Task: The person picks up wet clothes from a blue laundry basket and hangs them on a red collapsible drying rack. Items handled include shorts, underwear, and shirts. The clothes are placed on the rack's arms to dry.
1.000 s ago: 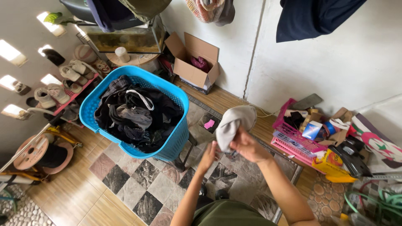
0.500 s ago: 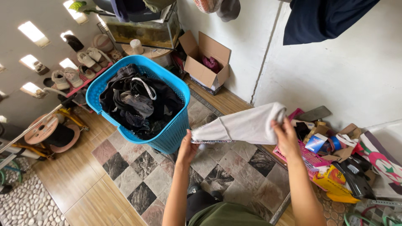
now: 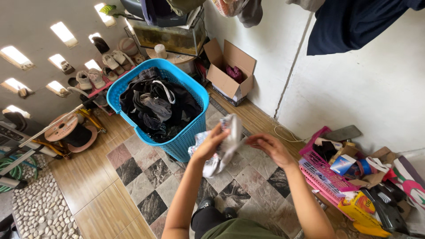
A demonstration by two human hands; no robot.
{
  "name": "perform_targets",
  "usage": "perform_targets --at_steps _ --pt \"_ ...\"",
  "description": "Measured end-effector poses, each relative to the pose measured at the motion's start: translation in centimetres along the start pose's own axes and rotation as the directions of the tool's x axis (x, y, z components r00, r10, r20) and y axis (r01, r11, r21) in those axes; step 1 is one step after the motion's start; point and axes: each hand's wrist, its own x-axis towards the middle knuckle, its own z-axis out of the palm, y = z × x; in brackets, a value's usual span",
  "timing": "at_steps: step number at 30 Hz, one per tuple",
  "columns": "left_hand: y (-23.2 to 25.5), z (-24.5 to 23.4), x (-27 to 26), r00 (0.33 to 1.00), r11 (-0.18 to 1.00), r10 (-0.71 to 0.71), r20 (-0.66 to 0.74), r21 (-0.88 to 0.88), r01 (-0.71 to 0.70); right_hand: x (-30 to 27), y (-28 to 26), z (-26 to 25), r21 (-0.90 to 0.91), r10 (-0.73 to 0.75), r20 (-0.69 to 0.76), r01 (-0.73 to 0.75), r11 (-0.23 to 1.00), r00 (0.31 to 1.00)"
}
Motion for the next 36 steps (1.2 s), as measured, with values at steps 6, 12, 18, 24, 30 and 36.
perform_targets --at_steps 6,12,18,24,30,36 --pt "-0.1 5.5 2.0 0.983 0.998 0.057 0.174 -0.038 -0.051 7.6 1.4 7.1 -0.283 -0.041 -0.363 -0.068 0.957 0.931" --pt "3.6 6.0 0.2 0.968 0.975 0.124 0.220 -0.206 -0.078 10.3 1.9 5.7 -0.334 -0.063 -0.430 -0.094 0.938 0.901" --pt "4.8 1.7 3.1 0.984 0.984 0.177 0.030 0.013 -0.177 11.9 -1.6 1.4 -0.437 0.183 0.044 -0.146 0.888 0.982" --pt "7.2 -2.4 5.4 0.909 0.919 0.366 -0.198 0.231 -0.319 6.9 -10.7 -4.4 -0.350 0.173 0.129 -0.119 0.929 0.976" --pt "12.7 -4.8 3.5 0.778 0.845 0.535 -0.329 0.220 -0.488 4.5 -20.5 -6.6 -0.134 -0.118 -0.283 0.083 0.988 0.952" --pt "18.9 -3.0 -0.6 0.724 0.776 0.624 -0.294 0.344 -0.528 6.5 -22.6 -5.5 -0.493 -0.236 -0.274 0.074 0.867 0.932"
